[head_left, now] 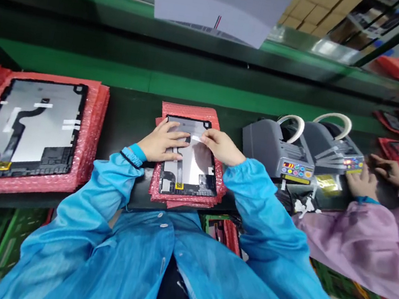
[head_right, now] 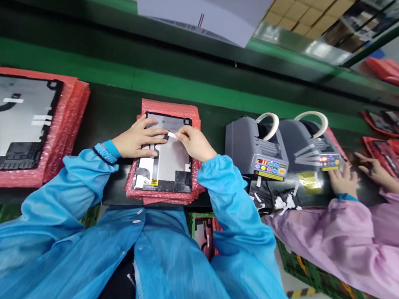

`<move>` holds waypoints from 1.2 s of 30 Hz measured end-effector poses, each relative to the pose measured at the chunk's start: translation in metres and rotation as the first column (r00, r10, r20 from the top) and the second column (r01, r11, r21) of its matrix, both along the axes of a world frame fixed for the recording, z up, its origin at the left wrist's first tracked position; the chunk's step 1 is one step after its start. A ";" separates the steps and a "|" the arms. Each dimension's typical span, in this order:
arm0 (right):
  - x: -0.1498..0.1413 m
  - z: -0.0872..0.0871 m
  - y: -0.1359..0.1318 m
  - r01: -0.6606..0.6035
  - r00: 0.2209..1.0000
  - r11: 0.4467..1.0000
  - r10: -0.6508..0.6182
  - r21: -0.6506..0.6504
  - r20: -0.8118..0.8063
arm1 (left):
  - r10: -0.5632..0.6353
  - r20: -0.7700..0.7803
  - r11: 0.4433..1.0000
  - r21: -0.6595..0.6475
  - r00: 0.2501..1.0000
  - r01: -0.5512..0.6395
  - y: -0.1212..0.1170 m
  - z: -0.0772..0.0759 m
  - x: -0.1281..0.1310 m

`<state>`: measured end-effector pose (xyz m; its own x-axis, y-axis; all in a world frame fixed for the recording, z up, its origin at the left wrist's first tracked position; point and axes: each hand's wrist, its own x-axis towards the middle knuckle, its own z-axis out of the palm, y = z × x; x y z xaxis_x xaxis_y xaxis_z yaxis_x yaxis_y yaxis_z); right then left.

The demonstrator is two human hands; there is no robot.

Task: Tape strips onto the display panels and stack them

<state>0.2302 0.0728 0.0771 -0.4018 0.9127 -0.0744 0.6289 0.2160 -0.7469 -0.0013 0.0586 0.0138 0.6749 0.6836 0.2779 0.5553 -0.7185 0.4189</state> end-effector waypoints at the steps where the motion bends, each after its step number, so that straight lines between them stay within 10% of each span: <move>1: -0.008 -0.001 0.008 -0.035 0.998 0.999 0.036 -0.022 0.057 | 0.001 -0.011 1.000 -0.007 1.000 -0.001 0.000 0.000 0.000; 14: -0.042 0.006 0.024 -0.119 0.774 0.992 0.124 -0.049 0.621 | 0.014 -0.033 1.000 -0.023 0.999 -0.015 -0.001 -0.002 0.001; 25: -0.046 0.018 0.019 0.044 0.652 0.999 -0.034 0.007 0.757 | 0.017 -0.032 1.000 -0.022 0.999 -0.017 0.001 -0.003 0.000; 31: 0.053 0.001 -0.064 0.296 0.900 0.949 -0.315 0.105 0.302 | 0.019 -0.084 0.999 -0.045 0.996 -0.023 0.000 0.002 -0.005; 33: 0.093 -0.017 -0.106 0.489 0.872 0.871 -0.489 -0.045 0.019 | 0.050 -0.082 0.998 -0.039 0.995 -0.053 0.000 0.007 -0.003; 36: 0.132 -0.042 -0.143 0.793 0.507 0.567 -0.816 -0.222 -0.277 | 0.088 -0.045 0.996 -0.002 0.995 -0.088 0.002 0.022 0.010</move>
